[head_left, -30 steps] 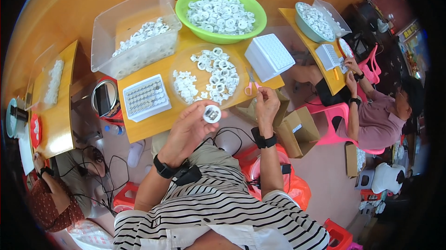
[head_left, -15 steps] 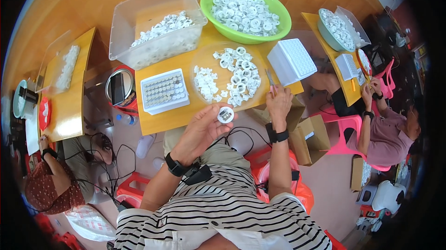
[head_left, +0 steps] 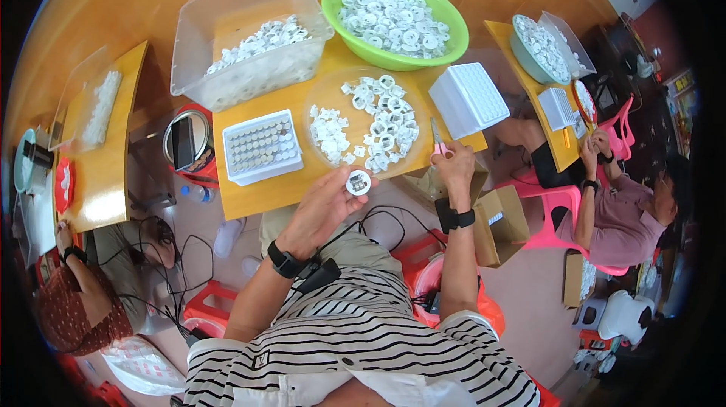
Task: Inspecting and assembling small white plastic shoe components on a production line.
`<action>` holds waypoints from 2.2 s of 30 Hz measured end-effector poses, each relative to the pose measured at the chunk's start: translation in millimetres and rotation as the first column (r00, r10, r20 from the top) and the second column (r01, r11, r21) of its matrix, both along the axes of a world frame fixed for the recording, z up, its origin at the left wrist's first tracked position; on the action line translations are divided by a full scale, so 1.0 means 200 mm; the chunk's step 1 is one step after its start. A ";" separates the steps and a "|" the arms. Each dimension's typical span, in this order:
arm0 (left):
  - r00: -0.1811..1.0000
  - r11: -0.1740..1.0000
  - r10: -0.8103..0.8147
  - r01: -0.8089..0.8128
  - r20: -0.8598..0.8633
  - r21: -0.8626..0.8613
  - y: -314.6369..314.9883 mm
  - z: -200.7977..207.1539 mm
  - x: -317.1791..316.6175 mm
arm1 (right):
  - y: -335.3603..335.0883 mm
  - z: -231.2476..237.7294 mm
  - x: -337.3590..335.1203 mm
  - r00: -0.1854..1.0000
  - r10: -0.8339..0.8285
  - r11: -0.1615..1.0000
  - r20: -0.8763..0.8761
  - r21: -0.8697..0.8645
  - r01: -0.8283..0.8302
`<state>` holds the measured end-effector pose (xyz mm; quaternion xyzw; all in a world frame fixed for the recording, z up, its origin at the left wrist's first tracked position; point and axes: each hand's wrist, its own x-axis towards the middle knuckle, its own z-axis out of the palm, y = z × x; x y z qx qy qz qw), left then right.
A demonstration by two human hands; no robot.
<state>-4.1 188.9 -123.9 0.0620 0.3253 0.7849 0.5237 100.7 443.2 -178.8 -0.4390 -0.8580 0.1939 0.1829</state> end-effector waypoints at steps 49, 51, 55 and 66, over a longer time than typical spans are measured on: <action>0.944 0.983 -0.028 -0.034 -0.329 -0.183 0.20 -0.15 -0.10 | -0.51 0.42 0.12 0.719 0.250 0.816 -0.648 -0.259 -0.517; 0.940 0.989 -0.030 -0.021 -0.339 -0.146 0.18 -0.13 -0.10 | -0.51 0.42 0.11 0.717 0.301 0.829 -0.628 -0.199 -0.522; 0.921 0.990 -0.075 0.024 -0.381 -0.137 0.17 -0.11 -0.09 | -0.52 0.44 0.11 0.718 0.370 0.840 -0.590 -0.117 -0.529; 0.902 0.992 -0.125 0.099 -0.413 -0.084 0.16 -0.07 -0.13 | -0.49 0.29 0.08 0.583 -0.163 0.632 -0.796 -0.538 -0.558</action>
